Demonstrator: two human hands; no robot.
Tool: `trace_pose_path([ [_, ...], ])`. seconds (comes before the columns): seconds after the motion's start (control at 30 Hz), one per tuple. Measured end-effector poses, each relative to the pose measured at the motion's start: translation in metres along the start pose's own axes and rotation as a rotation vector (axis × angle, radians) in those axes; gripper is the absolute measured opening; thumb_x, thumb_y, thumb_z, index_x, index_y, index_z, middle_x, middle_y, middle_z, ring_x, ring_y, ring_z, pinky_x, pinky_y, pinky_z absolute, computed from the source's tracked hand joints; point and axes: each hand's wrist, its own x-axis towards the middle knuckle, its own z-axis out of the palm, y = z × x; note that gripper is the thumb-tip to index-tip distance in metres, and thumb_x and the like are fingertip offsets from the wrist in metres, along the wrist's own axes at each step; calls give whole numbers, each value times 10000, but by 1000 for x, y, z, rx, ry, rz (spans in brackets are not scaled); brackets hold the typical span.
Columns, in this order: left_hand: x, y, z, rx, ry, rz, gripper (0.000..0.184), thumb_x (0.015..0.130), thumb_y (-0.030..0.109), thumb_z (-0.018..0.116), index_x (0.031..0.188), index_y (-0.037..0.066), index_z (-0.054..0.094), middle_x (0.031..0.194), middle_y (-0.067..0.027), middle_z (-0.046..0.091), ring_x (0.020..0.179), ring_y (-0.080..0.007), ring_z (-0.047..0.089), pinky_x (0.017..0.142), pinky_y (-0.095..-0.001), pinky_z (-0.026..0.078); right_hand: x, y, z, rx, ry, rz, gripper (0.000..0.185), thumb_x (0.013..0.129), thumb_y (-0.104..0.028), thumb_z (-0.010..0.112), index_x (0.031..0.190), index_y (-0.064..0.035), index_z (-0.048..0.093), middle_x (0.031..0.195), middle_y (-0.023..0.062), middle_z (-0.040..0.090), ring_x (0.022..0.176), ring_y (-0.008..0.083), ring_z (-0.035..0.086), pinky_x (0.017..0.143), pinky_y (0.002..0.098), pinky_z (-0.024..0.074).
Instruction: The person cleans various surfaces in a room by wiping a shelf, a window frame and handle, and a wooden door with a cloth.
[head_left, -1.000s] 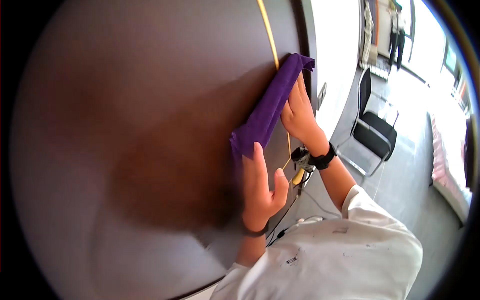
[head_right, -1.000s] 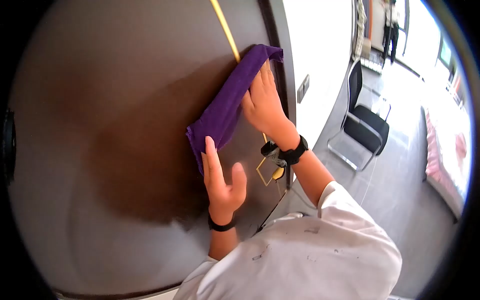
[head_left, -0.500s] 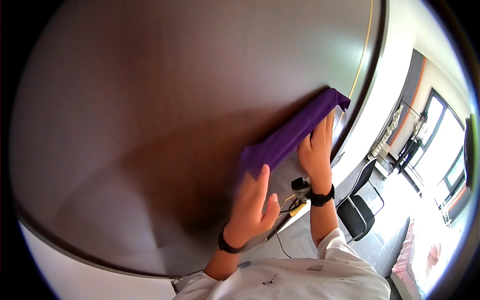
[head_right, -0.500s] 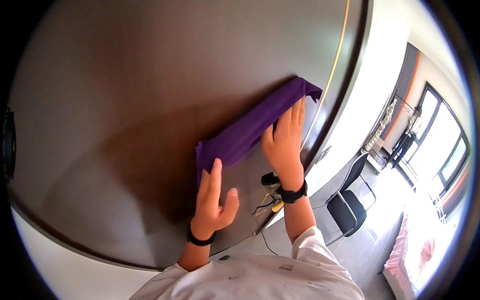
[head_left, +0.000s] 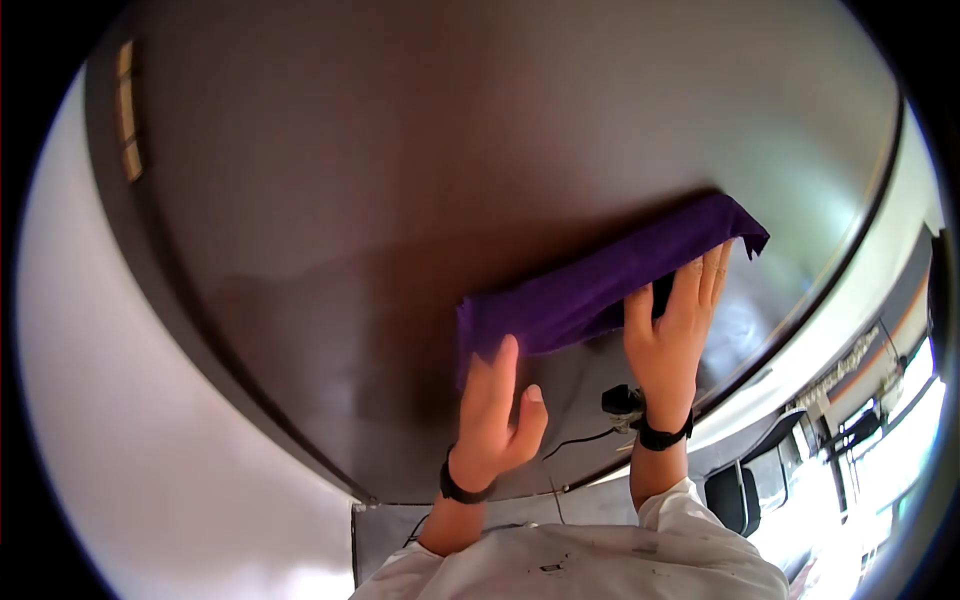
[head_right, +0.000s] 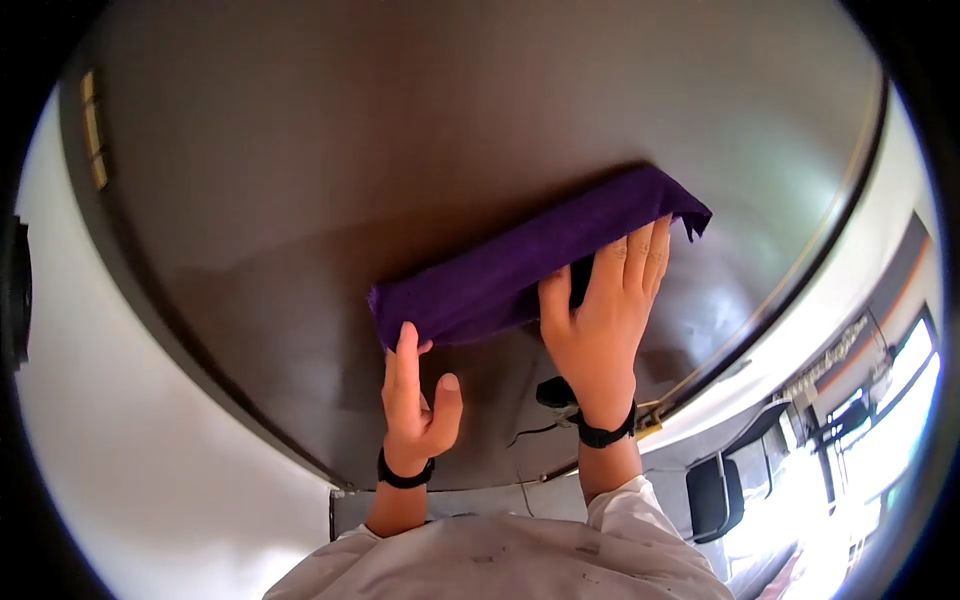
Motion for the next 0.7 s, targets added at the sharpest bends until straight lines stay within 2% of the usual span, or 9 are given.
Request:
trace_pose_path([
  [0.2,-15,-26,-72,208,210,-88,629,845,-12,530,1426,-108,309,1398,-226,436,1180,-269,494,957,-377,422,10,-90,34,64,-6,-154,646,825,-219,608,1374,52,402,1450,276,354,1367,498,262,1111,580,180],
  [0.27,-19,-33,-101,213,268,-142,624,868,-6,526,1440,-96,294,1465,-200,379,1240,-247,462,972,-363,407,10,-120,45,69,3,-207,572,823,-238,616,1298,48,476,1390,263,425,1339,495,313,1098,586,199],
  [0.43,-28,-57,-159,299,432,-235,595,899,-1,487,1465,-33,306,1463,-151,401,1189,-191,481,943,-324,411,8,-189,69,128,-12,-289,480,784,-256,647,1162,26,561,1291,227,513,1260,458,414,1045,568,265],
  [0.5,-33,-63,-177,321,556,-276,591,804,-70,481,1390,-63,404,1227,-201,556,1026,-269,569,884,-324,446,6,-213,74,183,-45,-324,469,751,-245,658,1138,8,580,1281,198,527,1251,418,437,1036,549,277],
  [0.53,-39,-61,-186,272,512,-351,575,791,-83,465,1365,-63,443,1290,-225,542,1132,-311,564,945,-350,433,6,-224,80,198,-7,-319,439,716,-225,658,1095,-10,602,1272,174,538,1248,387,449,1041,534,274],
  [0.57,-42,-65,-191,282,514,-356,575,791,-83,465,1365,-63,443,1290,-225,542,1132,-311,564,945,-350,433,7,-233,83,208,-12,-318,439,716,-225,658,1095,-10,602,1272,174,538,1248,387,449,1041,534,274],
  [0.63,-53,-82,-195,451,416,-228,558,851,-88,453,1404,-16,433,1395,-138,495,1075,-168,540,902,-284,430,11,-247,87,262,-17,-353,417,703,-210,645,1071,-15,619,1276,167,540,1246,375,453,1049,526,267],
  [0.67,-56,-91,-193,487,441,-132,583,823,-109,439,1397,-8,439,1386,-183,500,1149,-256,554,947,-327,427,13,-254,88,306,-90,-393,424,729,-202,626,1084,29,590,1323,215,503,1316,424,379,1081,548,220],
  [0.7,-56,-95,-193,488,437,-143,583,823,-109,439,1397,-8,439,1386,-183,500,1149,-256,554,947,-327,427,14,-261,92,307,-101,-389,424,729,-202,626,1084,29,590,1323,215,503,1316,424,379,1081,548,220],
])
